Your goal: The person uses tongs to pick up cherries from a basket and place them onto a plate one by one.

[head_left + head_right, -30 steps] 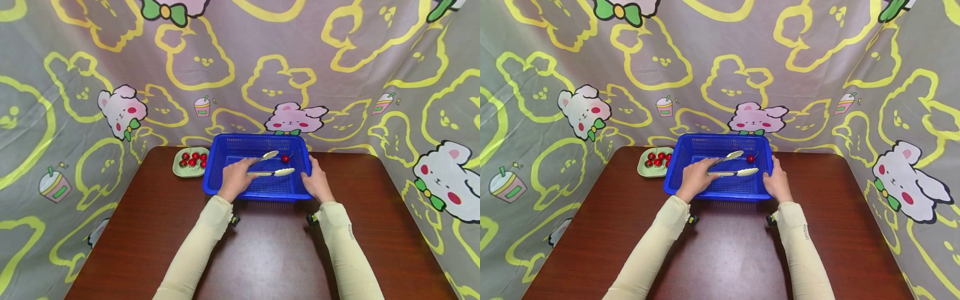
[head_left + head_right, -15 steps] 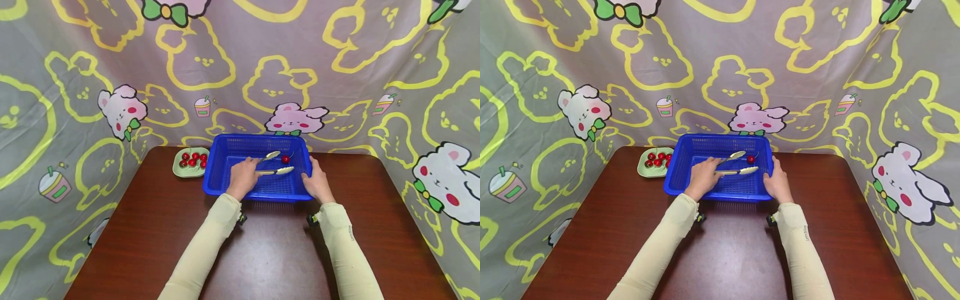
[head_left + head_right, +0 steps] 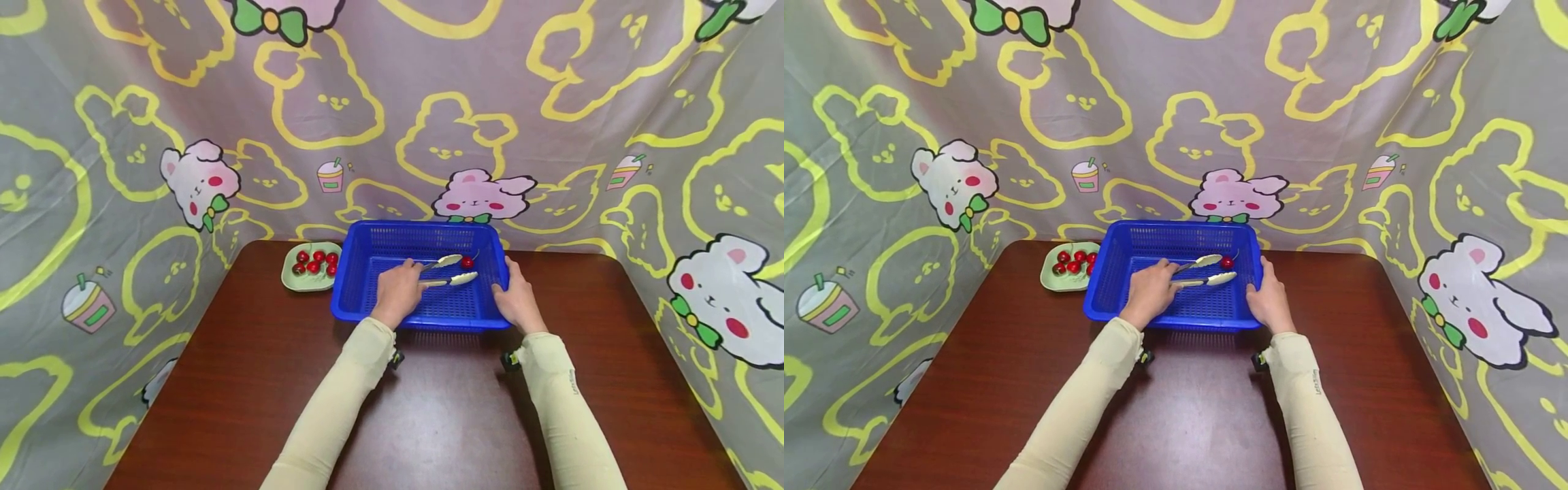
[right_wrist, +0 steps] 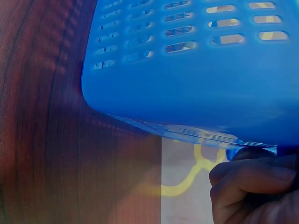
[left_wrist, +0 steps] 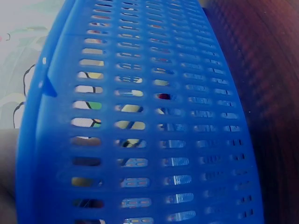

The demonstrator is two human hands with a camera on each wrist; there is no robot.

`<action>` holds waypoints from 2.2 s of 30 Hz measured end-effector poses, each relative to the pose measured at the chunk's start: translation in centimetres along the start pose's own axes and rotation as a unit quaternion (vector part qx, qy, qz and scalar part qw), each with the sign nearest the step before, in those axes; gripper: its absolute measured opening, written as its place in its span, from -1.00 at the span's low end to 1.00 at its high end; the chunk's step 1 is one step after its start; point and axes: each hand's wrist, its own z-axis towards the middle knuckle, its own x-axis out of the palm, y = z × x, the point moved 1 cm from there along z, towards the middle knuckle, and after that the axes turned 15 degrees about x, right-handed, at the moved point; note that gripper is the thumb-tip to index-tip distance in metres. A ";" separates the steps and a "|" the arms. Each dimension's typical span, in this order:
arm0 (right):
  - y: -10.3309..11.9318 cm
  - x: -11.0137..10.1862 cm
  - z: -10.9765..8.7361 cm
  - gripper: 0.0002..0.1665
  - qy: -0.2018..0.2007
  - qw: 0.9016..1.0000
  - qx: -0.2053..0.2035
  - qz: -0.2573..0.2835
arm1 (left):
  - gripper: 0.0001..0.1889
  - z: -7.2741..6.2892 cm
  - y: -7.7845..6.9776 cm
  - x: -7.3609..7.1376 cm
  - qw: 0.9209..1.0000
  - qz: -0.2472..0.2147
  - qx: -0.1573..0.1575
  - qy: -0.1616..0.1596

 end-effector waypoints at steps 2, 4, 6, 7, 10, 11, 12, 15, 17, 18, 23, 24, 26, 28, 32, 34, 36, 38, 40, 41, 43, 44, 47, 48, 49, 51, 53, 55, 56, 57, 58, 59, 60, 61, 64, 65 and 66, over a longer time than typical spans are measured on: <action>-0.1 0.0 0.0 -0.16 -0.003 1.000 -0.002 -0.002 | -0.62 0.2 -0.1 0.1 1.000 0.002 -0.002 -0.003; -0.1 -0.1 0.1 -0.15 -0.004 1.000 -0.002 -0.003 | -0.64 0.3 -0.2 0.1 1.000 0.003 0.000 -0.006; -0.1 -0.1 0.1 -0.16 -0.003 1.000 -0.001 -0.004 | -0.65 0.4 -0.3 0.1 1.000 0.005 0.002 -0.002; -0.1 0.0 0.1 -0.16 -0.002 1.000 -0.001 -0.005 | -0.66 0.5 -0.4 0.1 1.000 0.005 0.004 -0.001; -0.1 0.0 0.0 -0.16 0.000 1.000 -0.001 -0.006 | -0.68 0.4 -0.6 0.1 1.000 0.007 0.009 0.001; 0.0 0.0 0.0 -0.16 0.001 1.000 -0.001 -0.005 | -0.68 0.4 -0.6 0.1 1.000 0.008 0.009 0.000; 0.0 0.0 0.0 -0.16 0.001 1.000 -0.002 -0.005 | -0.68 0.4 -0.6 0.0 1.000 0.009 0.009 -0.002; 0.1 -0.1 -0.1 -0.16 0.002 1.000 -0.003 -0.004 | -0.67 0.2 -0.4 -0.2 1.000 0.009 0.009 -0.007; 0.1 -0.1 -0.1 -0.15 0.002 1.000 -0.003 -0.005 | -0.67 0.0 -0.3 -0.2 1.000 0.004 0.009 -0.010; 0.1 -0.1 -0.1 -0.15 0.001 1.000 -0.004 -0.006 | -0.67 0.0 -0.2 -0.3 1.000 0.000 0.009 -0.012; 0.1 0.0 -0.1 -0.16 0.000 1.000 -0.005 -0.009 | -0.66 -0.3 0.1 -0.2 1.000 -0.012 0.004 -0.012; 0.1 0.0 -0.1 -0.16 -0.001 1.000 -0.005 -0.009 | -0.66 -0.4 0.2 -0.3 1.000 -0.013 0.004 -0.013; 0.1 0.0 -0.1 -0.17 -0.001 1.000 -0.004 -0.008 | -0.66 -0.5 0.2 -0.4 1.000 -0.019 0.004 -0.017; 0.1 0.0 -0.1 -0.17 -0.002 1.000 -0.004 -0.008 | -0.67 -0.6 0.3 -0.5 0.999 -0.026 0.006 -0.023; 0.1 0.0 -0.1 -0.17 -0.004 1.000 -0.005 -0.007 | -0.66 -0.9 0.5 -0.7 0.999 -0.031 0.007 -0.027; 0.1 0.0 -0.1 -0.17 -0.005 1.000 -0.006 -0.007 | -0.65 -1.1 0.5 -0.9 0.999 -0.031 0.009 -0.028; 0.1 -0.1 -0.1 -0.17 -0.006 1.000 -0.007 -0.007 | -0.65 -1.3 0.6 -1.1 0.999 -0.033 0.012 -0.031; 0.1 0.0 0.0 -0.16 -0.006 1.000 -0.008 -0.006 | -0.65 -1.5 0.6 -1.4 0.999 -0.034 0.015 -0.036; 0.0 0.0 0.0 -0.16 -0.005 1.000 -0.009 -0.004 | -0.64 -1.7 0.7 -1.6 0.998 -0.037 0.017 -0.040; 0.0 0.1 0.1 -0.16 -0.006 1.000 -0.010 -0.004 | -0.64 -1.9 0.7 -1.7 0.998 -0.038 0.017 -0.041; 0.0 0.1 0.1 -0.15 -0.007 1.000 -0.011 -0.002 | -0.64 -2.1 0.9 -2.0 0.998 -0.039 0.017 -0.044; -0.1 0.1 0.2 -0.15 -0.007 1.000 -0.011 -0.003 | -0.64 -2.2 0.9 -2.0 0.998 -0.040 0.016 -0.046; -0.2 0.2 0.2 -0.15 -0.010 1.000 -0.013 -0.004 | -0.64 -2.6 1.1 -2.3 0.998 -0.043 0.018 -0.050; -0.2 0.2 0.3 -0.15 -0.011 1.000 -0.013 -0.004 | -0.64 -2.8 1.2 -2.3 0.998 -0.043 0.019 -0.052; -0.2 0.2 0.3 -0.16 -0.012 1.000 -0.014 -0.005 | -0.64 -2.9 1.3 -2.4 0.997 -0.043 0.020 -0.054; -0.2 0.2 0.3 -0.16 -0.013 1.000 -0.014 -0.004 | -0.65 -3.1 1.5 -2.5 0.997 -0.040 0.020 -0.056; -0.3 0.2 0.3 -0.16 -0.013 1.000 -0.013 -0.004 | -0.64 -3.3 1.8 -2.5 0.997 -0.040 0.018 -0.057; -0.3 0.2 0.3 -0.15 -0.013 1.000 -0.012 -0.004 | -0.64 -3.5 2.0 -2.6 0.997 -0.039 0.016 -0.057; -0.3 0.2 0.3 -0.15 -0.012 1.000 -0.011 -0.004 | -0.64 -3.5 2.1 -2.7 0.997 -0.039 0.015 -0.057; -0.3 0.2 0.3 -0.15 -0.012 1.000 -0.011 -0.004 | -0.64 -3.6 2.2 -2.8 0.997 -0.041 0.015 -0.058; -0.3 0.2 0.3 -0.15 -0.012 1.000 -0.011 -0.004 | -0.64 -3.7 2.3 -2.9 0.997 -0.043 0.014 -0.060; -0.3 0.2 0.3 -0.15 -0.012 1.000 -0.011 -0.004 | -0.64 -3.8 2.4 -3.0 0.997 -0.045 0.014 -0.063; -0.3 0.2 0.3 -0.15 -0.012 1.000 -0.011 -0.003 | -0.64 -3.9 2.6 -3.1 0.997 -0.045 0.015 -0.066; -0.3 0.2 0.3 -0.15 -0.012 1.000 -0.011 -0.004 | -0.64 -4.0 2.7 -3.2 0.996 -0.047 0.016 -0.069; -0.3 0.2 0.3 -0.15 -0.010 1.000 -0.012 -0.004 | -0.65 -4.3 3.1 -3.4 0.995 -0.051 0.017 -0.081; -0.2 0.1 0.3 -0.15 -0.009 1.000 -0.012 -0.005 | -0.65 -4.4 3.2 -3.5 0.995 -0.051 0.018 -0.086; -0.2 0.1 0.3 -0.15 -0.009 1.000 -0.012 -0.005 | -0.65 -4.5 3.4 -3.6 0.995 -0.050 0.018 -0.090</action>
